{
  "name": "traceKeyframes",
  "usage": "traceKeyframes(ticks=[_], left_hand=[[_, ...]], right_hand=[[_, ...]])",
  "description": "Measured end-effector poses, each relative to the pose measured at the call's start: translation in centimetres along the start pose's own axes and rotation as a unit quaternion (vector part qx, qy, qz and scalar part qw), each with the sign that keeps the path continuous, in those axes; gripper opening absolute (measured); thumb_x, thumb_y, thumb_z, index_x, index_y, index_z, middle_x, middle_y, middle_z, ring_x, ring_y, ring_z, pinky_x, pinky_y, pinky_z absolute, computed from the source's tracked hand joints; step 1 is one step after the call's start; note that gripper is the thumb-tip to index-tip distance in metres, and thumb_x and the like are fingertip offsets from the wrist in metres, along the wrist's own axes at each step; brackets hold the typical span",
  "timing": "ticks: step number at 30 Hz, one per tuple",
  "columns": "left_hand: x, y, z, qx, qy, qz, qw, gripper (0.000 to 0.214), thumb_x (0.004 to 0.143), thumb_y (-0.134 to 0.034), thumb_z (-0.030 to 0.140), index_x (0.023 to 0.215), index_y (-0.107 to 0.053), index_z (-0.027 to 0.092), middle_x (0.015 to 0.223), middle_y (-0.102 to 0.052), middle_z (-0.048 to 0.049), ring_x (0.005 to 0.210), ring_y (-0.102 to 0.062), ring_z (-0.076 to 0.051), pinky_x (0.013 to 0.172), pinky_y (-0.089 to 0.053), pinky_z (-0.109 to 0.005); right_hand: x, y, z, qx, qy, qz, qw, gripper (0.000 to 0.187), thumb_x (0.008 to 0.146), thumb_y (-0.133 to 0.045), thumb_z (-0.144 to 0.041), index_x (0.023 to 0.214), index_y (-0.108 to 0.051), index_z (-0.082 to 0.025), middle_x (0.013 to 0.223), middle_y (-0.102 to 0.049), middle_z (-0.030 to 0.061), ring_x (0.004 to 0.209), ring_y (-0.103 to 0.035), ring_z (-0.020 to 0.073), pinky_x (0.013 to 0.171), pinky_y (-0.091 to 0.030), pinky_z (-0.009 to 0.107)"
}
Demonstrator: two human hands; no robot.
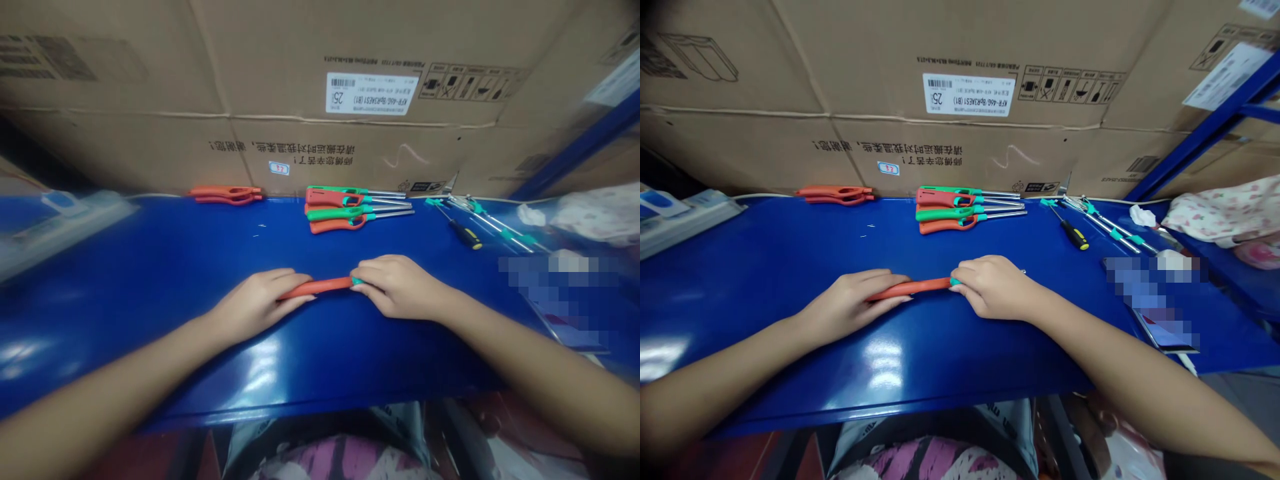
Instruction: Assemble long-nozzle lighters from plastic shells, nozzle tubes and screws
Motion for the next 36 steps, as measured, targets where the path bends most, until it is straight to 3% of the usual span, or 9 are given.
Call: traceKeyframes(ticks=[7, 12, 16, 20, 24, 27, 32, 36], left_hand=[[0.7, 0.8, -0.8, -0.067, 0.059, 0.032, 0.995, 0.034, 0.096, -0.062, 0.04, 0.124, -0.064, 0.02, 0.112, -0.07, -0.0065, 0.1, -0.067, -0.019, 0.091, -0.052, -0.03], [0.5, 1.6, -1.0, -0.08, 0.041, 0.069, 0.994, 0.026, 0.098, -0.059, 0.032, 0.118, -0.068, 0.017, 0.106, -0.07, -0.0086, 0.093, -0.067, -0.018, 0.085, -0.053, -0.029], [0.6, 1.9, -0.8, -0.099, 0.023, 0.085, 0.991, 0.023, 0.097, -0.061, 0.028, 0.115, -0.07, 0.016, 0.104, -0.072, -0.0089, 0.093, -0.068, -0.018, 0.085, -0.054, -0.028], [0.6, 1.9, -0.5, -0.107, 0.016, 0.087, 0.99, 0.022, 0.096, -0.063, 0.027, 0.112, -0.071, 0.015, 0.1, -0.072, -0.0085, 0.089, -0.068, -0.017, 0.081, -0.054, -0.026], [0.6, 1.6, -0.7, -0.111, 0.036, 0.077, 0.99, 0.021, 0.096, -0.063, 0.029, 0.11, -0.072, 0.016, 0.1, -0.072, -0.008, 0.09, -0.068, -0.017, 0.082, -0.054, -0.027], [0.6, 1.2, -1.2, -0.094, 0.054, 0.065, 0.992, 0.025, 0.097, -0.061, 0.032, 0.113, -0.071, 0.017, 0.107, -0.072, -0.0086, 0.096, -0.069, -0.019, 0.087, -0.054, -0.03], [0.6, 0.7, -1.7, -0.062, 0.061, 0.042, 0.995, 0.038, 0.093, -0.065, 0.04, 0.125, -0.067, 0.02, 0.116, -0.068, -0.0094, 0.104, -0.067, -0.022, 0.095, -0.055, -0.036], [0.6, 0.7, -1.8, -0.07, 0.06, 0.037, 0.995, 0.034, 0.096, -0.062, 0.038, 0.124, -0.068, 0.021, 0.118, -0.067, -0.0091, 0.108, -0.066, -0.022, 0.098, -0.054, -0.039]], right_hand=[[-0.3, 1.1, 1.5, -0.047, -0.027, 0.021, 0.998, 0.026, 0.102, -0.048, -0.03, 0.102, -0.07, -0.016, 0.091, -0.072, 0.0071, 0.077, -0.063, 0.0193, 0.075, -0.04, 0.033], [-0.5, 1.8, 2.6, -0.055, -0.039, 0.015, 0.998, 0.022, 0.1, -0.052, -0.03, 0.099, -0.07, -0.017, 0.09, -0.073, 0.007, 0.083, -0.064, 0.0206, 0.081, -0.041, 0.035], [-0.3, 2.3, 2.0, -0.04, 0.004, 0.066, 0.997, 0.021, 0.099, -0.057, -0.036, 0.104, -0.068, -0.019, 0.102, -0.072, 0.006, 0.096, -0.065, 0.0208, 0.099, -0.037, 0.04], [-0.1, 2.4, 1.0, -0.028, 0.031, 0.118, 0.992, 0.013, 0.099, -0.055, -0.026, 0.097, -0.065, -0.018, 0.093, -0.072, 0.0047, 0.088, -0.064, 0.0185, 0.1, -0.038, 0.041], [-0.1, 2.2, 0.8, -0.015, 0.009, 0.139, 0.99, 0.011, 0.098, -0.053, -0.021, 0.092, -0.063, -0.018, 0.085, -0.07, 0.0036, 0.079, -0.063, 0.0169, 0.1, -0.038, 0.041], [0.0, 1.9, 0.8, -0.013, 0.0, 0.126, 0.992, 0.012, 0.098, -0.054, -0.023, 0.09, -0.063, -0.02, 0.084, -0.07, 0.003, 0.078, -0.063, 0.0169, 0.1, -0.037, 0.042], [0.1, 1.4, 0.9, -0.007, 0.055, 0.061, 0.997, 0.014, 0.099, -0.054, -0.023, 0.092, -0.066, -0.019, 0.09, -0.072, 0.0033, 0.087, -0.064, 0.0177, 0.105, -0.036, 0.043], [-0.1, 1.2, 1.1, 0.01, 0.086, 0.034, 0.996, 0.016, 0.099, -0.054, -0.022, 0.093, -0.069, -0.02, 0.09, -0.074, 0.0021, 0.086, -0.064, 0.0164, 0.107, -0.038, 0.041]])
Point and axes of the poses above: each hand's wrist, its own x-axis towards the middle knuckle, its own y-axis out of the back of the hand, z = x × y, the point moved 4 cm from there along x, towards the middle knuckle
